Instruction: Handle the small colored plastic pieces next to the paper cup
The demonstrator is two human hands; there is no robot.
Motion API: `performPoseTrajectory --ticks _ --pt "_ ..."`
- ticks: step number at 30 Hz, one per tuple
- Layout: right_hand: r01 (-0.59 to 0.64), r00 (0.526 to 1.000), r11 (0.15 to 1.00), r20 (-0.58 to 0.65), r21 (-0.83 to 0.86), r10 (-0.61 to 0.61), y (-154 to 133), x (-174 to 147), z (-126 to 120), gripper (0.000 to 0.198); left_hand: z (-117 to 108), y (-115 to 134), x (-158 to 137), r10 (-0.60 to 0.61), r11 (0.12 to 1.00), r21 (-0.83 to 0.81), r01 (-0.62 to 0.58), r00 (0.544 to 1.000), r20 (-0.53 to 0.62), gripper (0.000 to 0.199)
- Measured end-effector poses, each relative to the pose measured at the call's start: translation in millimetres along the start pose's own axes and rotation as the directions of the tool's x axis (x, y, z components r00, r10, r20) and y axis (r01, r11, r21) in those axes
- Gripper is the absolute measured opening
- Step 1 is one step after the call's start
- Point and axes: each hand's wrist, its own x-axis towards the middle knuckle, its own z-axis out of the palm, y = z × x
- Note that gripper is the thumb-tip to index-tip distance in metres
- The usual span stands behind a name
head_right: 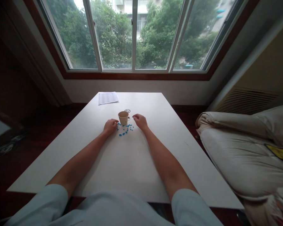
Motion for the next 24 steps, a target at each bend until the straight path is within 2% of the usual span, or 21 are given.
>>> performPoseTrajectory --ticks 3,9,17,24 --pt "0.021 0.997 0.978 0.078 -0.206 -0.005 15 -7 8 0.021 0 1 -2 0.045 0.999 0.011 -0.045 0.999 0.014 0.031" --pt "0.222 0.969 0.912 0.184 -0.345 -0.166 9 -16 22 0.021 1 7 -4 0.077 0.997 0.026 -0.077 0.997 0.012 0.032" --pt "0.344 0.921 0.898 0.285 -0.276 -0.265 0 -37 27 0.029 8 17 -10 0.089 0.996 -0.018 -0.09 0.996 -0.01 0.029" --pt "0.274 0.934 0.95 0.279 -0.151 -0.225 -1 -35 18 0.028 9 25 -17 0.11 0.992 -0.057 -0.109 0.994 0.008 0.029"
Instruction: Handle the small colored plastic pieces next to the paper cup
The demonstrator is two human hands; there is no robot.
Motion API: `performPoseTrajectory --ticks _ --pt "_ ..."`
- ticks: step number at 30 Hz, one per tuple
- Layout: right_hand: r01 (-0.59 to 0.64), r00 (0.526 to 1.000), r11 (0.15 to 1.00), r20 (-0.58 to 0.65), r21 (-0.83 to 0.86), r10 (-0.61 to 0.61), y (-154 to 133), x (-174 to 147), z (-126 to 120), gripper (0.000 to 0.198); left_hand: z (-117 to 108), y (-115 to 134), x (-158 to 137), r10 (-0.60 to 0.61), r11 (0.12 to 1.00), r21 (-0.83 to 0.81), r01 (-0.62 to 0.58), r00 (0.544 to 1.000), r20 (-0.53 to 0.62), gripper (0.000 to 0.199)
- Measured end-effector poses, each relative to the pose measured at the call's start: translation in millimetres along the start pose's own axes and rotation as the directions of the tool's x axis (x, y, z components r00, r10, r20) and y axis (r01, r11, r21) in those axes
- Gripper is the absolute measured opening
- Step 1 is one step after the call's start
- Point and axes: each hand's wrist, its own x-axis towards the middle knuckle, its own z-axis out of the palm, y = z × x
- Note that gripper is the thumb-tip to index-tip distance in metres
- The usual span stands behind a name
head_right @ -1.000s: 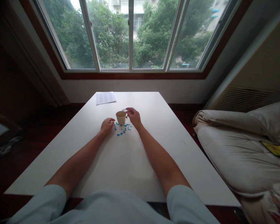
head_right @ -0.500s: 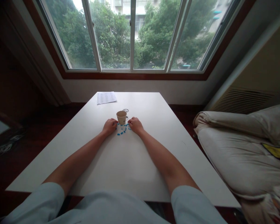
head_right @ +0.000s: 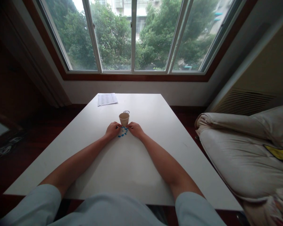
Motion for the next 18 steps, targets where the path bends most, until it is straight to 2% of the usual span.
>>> performPoseTrajectory --ticks 2,5,10,14,18 --pt "-0.013 1.0 1.0 -0.007 0.014 0.013 5 0 -8 0.028 0 2 -3 0.01 1.0 -0.013 -0.01 1.0 0.011 0.028" --pt "-0.059 0.998 0.997 -0.011 -0.05 0.058 12 -1 -21 0.023 -1 4 -7 0.05 0.998 -0.043 -0.049 0.998 0.028 0.026" --pt "-0.033 0.994 0.996 0.098 -0.08 0.041 16 -5 -37 0.018 -4 6 -11 0.115 0.991 -0.075 -0.11 0.991 0.064 0.026" --pt "0.031 0.992 0.998 0.123 -0.058 -0.023 15 -8 -36 0.018 -7 10 -14 0.208 0.978 -0.026 -0.206 0.976 0.071 0.029" --pt "0.079 0.99 0.997 0.123 -0.024 -0.075 12 -9 -27 0.021 -10 14 -17 0.245 0.967 0.053 -0.249 0.966 0.076 0.034"
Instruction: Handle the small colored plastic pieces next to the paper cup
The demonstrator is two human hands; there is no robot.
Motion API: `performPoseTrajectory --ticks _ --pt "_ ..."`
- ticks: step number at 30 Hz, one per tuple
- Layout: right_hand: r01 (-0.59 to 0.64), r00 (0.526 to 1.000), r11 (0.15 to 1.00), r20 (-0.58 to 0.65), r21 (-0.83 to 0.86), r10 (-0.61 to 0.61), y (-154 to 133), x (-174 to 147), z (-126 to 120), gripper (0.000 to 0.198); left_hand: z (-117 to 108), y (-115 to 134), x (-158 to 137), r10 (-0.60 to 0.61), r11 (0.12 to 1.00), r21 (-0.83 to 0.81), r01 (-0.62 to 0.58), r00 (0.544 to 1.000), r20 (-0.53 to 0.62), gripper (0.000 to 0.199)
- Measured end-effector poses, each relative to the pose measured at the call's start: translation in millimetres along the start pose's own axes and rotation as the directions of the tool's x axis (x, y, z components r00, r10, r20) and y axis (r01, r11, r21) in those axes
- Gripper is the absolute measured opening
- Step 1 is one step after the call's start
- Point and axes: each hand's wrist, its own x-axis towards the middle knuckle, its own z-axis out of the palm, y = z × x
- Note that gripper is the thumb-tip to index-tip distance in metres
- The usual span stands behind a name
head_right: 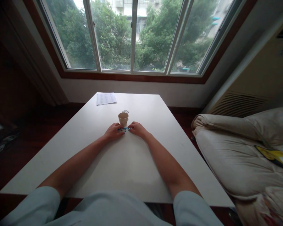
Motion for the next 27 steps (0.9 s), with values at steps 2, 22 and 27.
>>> performPoseTrajectory --ticks 2,22,27 --pt "0.023 1.0 1.0 0.001 0.004 -0.023 -2 0 3 0.022 -2 2 0 0.008 1.0 0.026 -0.009 1.0 0.012 0.036" --pt "0.008 0.996 0.986 -0.091 -0.169 -0.023 -7 2 10 0.027 1 -15 1 -0.018 1.0 0.011 0.018 1.0 -0.02 0.023" --pt "-0.071 0.993 0.975 -0.105 -0.212 0.049 -6 -1 2 0.02 -7 -25 3 -0.133 0.991 0.009 0.133 0.991 -0.012 0.022"
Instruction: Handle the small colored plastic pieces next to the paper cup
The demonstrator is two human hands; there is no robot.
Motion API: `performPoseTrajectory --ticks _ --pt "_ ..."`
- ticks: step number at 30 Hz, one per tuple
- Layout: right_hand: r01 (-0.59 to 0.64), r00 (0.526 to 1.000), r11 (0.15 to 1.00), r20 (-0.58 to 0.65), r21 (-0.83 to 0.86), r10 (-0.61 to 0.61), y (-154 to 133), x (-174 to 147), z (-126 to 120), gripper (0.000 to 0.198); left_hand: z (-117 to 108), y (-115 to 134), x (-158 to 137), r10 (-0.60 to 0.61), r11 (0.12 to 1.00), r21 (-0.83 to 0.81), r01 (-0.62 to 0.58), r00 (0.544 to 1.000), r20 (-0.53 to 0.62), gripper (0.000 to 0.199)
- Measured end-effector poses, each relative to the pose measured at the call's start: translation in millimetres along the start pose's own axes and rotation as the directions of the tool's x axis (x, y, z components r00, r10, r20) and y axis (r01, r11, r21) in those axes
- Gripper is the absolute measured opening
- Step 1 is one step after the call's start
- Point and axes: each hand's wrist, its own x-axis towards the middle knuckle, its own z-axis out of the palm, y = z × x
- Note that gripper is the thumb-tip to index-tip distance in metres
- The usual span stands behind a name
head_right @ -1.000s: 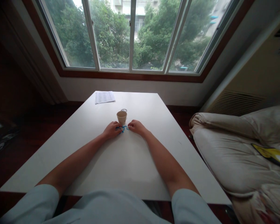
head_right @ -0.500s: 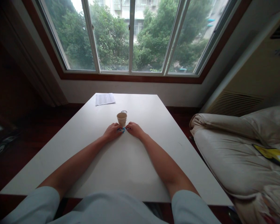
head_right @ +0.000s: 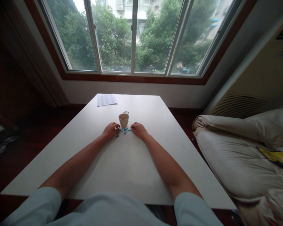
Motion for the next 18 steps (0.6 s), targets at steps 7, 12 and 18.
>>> performPoseTrajectory --ticks 7,12,18 --pt "0.055 0.996 0.998 0.066 0.02 -0.057 -11 0 2 0.021 -7 -7 4 -0.174 0.984 0.056 0.17 0.983 0.065 0.022" --pt "0.1 0.991 0.994 0.085 0.035 -0.102 -14 1 3 0.023 -8 -6 5 -0.19 0.982 0.045 0.186 0.976 0.106 0.025" --pt "0.111 0.992 0.994 0.064 0.008 -0.111 -16 1 8 0.023 -10 -8 4 -0.125 0.992 -0.003 0.126 0.988 0.095 0.025"
